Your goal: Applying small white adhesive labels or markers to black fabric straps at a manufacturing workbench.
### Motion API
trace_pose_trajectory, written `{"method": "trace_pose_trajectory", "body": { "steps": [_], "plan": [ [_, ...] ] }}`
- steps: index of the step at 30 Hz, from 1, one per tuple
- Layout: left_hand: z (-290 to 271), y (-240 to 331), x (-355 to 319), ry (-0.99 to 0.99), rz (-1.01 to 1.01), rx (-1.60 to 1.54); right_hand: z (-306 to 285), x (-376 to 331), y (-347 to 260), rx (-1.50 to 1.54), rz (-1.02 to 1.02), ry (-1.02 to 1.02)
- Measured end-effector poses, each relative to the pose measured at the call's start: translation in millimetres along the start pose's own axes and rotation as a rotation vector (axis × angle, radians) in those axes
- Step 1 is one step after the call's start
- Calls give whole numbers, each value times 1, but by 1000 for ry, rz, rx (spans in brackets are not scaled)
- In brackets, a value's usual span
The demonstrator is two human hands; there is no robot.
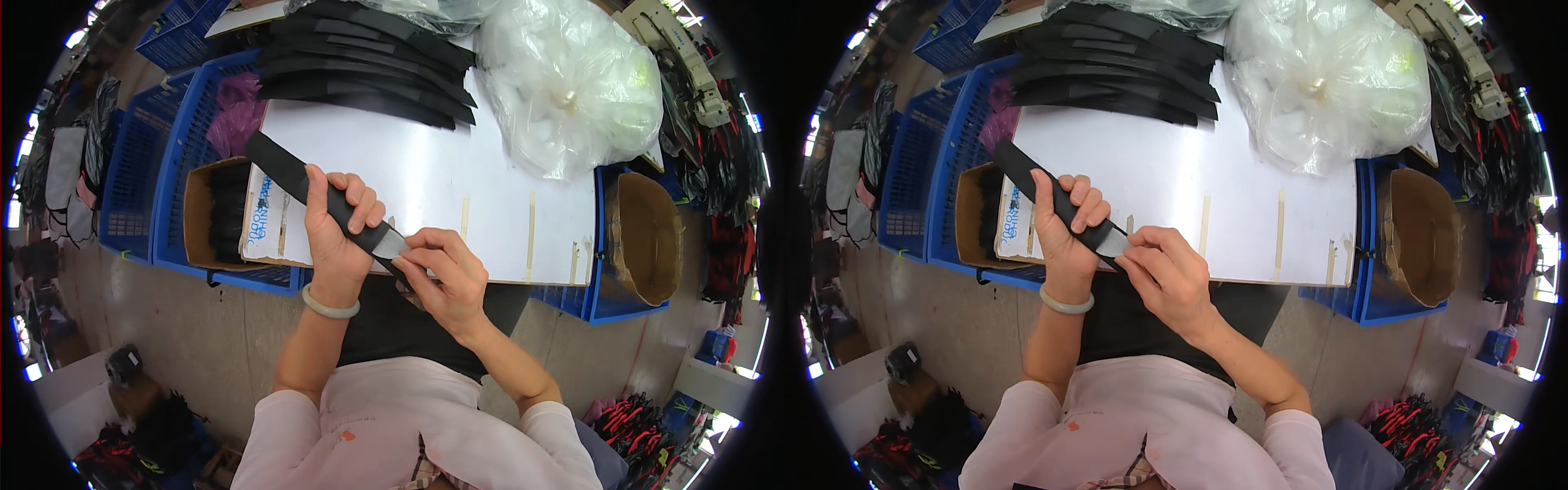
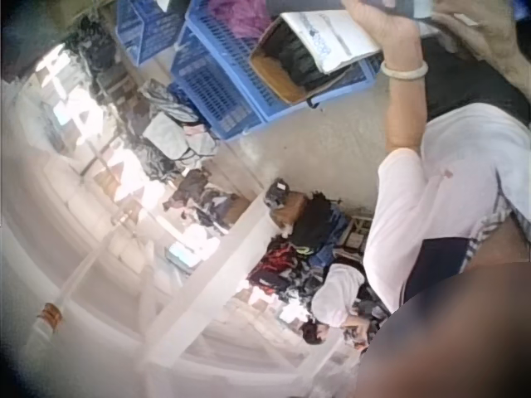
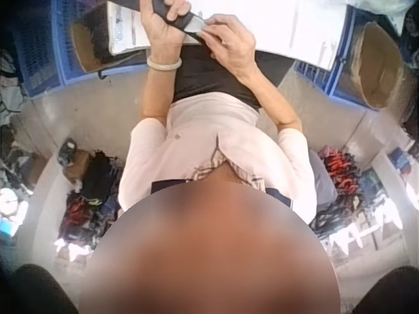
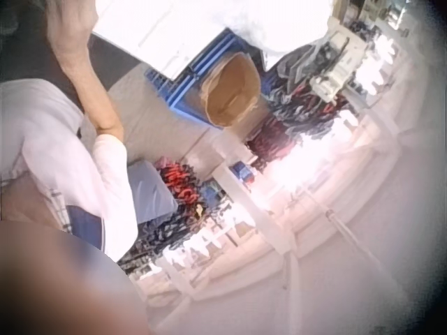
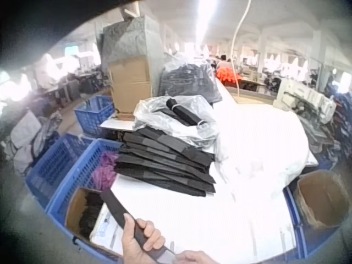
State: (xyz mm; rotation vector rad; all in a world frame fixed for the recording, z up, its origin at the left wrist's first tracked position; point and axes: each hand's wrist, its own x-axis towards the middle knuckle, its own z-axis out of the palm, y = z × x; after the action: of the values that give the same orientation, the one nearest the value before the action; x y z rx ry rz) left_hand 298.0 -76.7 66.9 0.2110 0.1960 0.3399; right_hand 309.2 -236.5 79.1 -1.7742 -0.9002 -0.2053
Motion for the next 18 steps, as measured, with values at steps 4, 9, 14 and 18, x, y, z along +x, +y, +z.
{"method": "trace_pose_trajectory", "body": {
  "steps": [4, 9, 14, 18],
  "plan": [
    [0, -12, -5, 28, -54, 5, 12, 2, 4, -6, -69, 48],
    [0, 2, -3, 81, -21, 47, 7, 6, 1, -150, -107, -52],
    [3, 6, -1, 30, 9, -3, 9, 2, 4, -164, -45, -207],
    [5, 7, -4, 4, 11, -15, 13, 1, 4, -173, -65, -238]
  ]
}}
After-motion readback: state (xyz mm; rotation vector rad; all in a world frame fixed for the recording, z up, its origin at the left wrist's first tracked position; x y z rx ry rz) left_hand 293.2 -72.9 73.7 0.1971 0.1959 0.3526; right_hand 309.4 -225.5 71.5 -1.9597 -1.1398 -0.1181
